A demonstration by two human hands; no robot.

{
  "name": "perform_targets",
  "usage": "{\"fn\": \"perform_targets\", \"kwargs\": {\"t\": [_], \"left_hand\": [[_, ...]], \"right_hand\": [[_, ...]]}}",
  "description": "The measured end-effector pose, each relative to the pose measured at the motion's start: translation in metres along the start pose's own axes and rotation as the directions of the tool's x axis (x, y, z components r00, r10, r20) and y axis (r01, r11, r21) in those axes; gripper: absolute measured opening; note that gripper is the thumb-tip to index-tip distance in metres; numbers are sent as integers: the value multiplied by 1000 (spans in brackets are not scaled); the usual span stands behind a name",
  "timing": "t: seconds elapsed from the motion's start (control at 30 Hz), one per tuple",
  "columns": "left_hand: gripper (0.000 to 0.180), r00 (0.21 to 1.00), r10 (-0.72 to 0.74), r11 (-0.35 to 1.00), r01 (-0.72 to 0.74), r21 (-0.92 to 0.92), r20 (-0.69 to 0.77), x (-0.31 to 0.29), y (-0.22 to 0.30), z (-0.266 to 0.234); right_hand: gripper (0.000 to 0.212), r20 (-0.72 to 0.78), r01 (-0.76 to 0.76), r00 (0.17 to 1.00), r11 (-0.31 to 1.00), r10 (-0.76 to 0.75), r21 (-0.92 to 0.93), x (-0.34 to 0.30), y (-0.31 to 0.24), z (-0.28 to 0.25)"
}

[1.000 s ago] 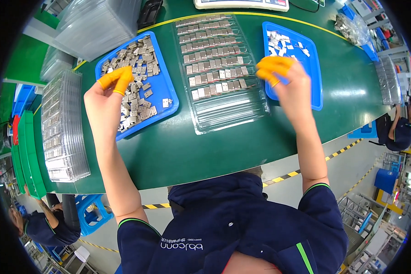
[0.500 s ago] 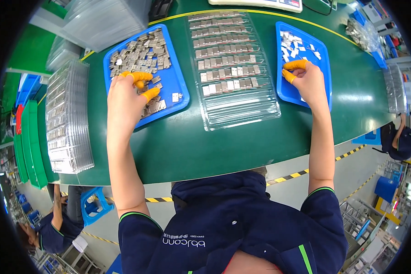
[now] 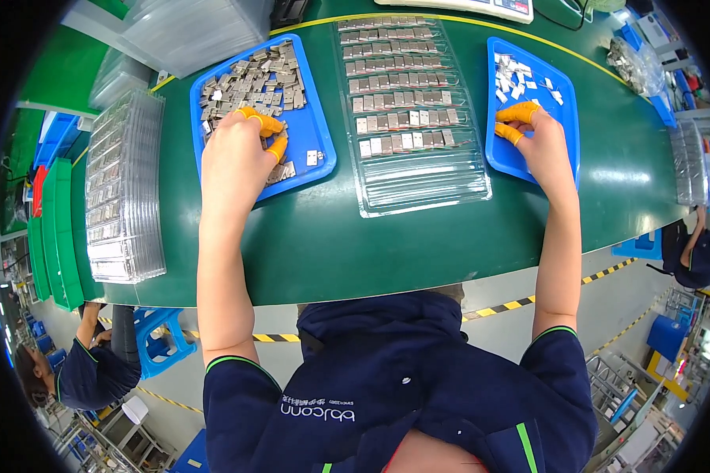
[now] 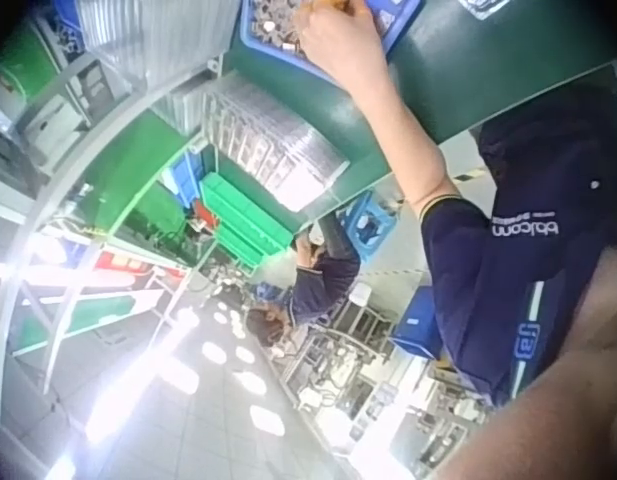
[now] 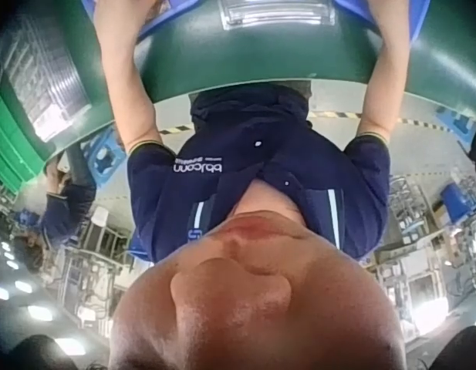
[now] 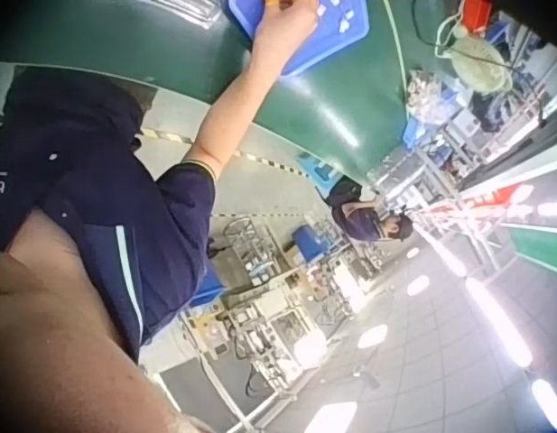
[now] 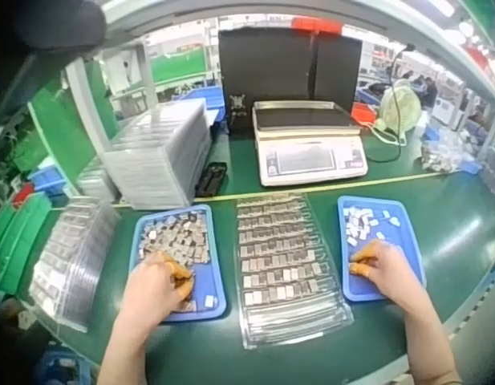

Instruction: The person assembles small electronic components by inserting them into a plastic tray by hand.

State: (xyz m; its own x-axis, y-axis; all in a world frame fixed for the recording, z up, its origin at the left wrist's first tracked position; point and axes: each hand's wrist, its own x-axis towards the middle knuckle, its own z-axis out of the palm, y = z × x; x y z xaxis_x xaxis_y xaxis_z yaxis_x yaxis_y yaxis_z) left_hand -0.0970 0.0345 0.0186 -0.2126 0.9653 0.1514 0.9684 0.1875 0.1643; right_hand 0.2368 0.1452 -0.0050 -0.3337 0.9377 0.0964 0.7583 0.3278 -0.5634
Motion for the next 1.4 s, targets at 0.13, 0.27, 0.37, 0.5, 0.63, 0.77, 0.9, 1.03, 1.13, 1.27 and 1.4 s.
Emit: {"fn": "perform_targets", "kwargs": {"t": [0.13,0.27,0.37,0.5,0.63,0.77,0.9,1.03,1.13,1.27,1.4], "left_hand": [[15,992,121,988,-116,101,-42,-1,4,-1],[17,984,149,989,-148,18,-97,3,-9,6],[18,970,209,978,-209,16,-125,5,-11,10],[19,999,8,867,-29,-497,-44,9,-8,14],[18,980,70,157,171,-973,184,5,6,15],[27,953,121,91,267,-959,277,-5,28,11],[27,933,206,-2,302,-953,296,-13,40,13],[28,926,200,5,326,-945,321,-18,44,13],[25,942,188,31,276,-961,277,-20,44,14],[19,957,239,267,95,-959,161,-21,46,10],[20,945,275,72,164,-984,178,-26,49,11]], "right_hand": [[14,-145,77,985,992,-90,-97,2,10,5],[16,-386,164,914,755,127,635,8,5,-3],[22,-278,20,921,680,272,733,5,4,-10],[23,-248,16,947,742,204,670,-2,-16,-7],[29,-167,129,986,761,-27,636,-8,-62,-1],[25,-15,123,987,688,-161,715,-11,-93,10],[19,16,119,982,687,-187,717,-18,-106,39],[20,-16,169,976,711,-216,682,-23,-101,39],[19,8,257,946,767,-323,588,-22,-97,33],[20,136,102,958,743,-253,662,-21,-91,29],[22,394,-223,903,594,-175,773,-20,-94,28]]}}
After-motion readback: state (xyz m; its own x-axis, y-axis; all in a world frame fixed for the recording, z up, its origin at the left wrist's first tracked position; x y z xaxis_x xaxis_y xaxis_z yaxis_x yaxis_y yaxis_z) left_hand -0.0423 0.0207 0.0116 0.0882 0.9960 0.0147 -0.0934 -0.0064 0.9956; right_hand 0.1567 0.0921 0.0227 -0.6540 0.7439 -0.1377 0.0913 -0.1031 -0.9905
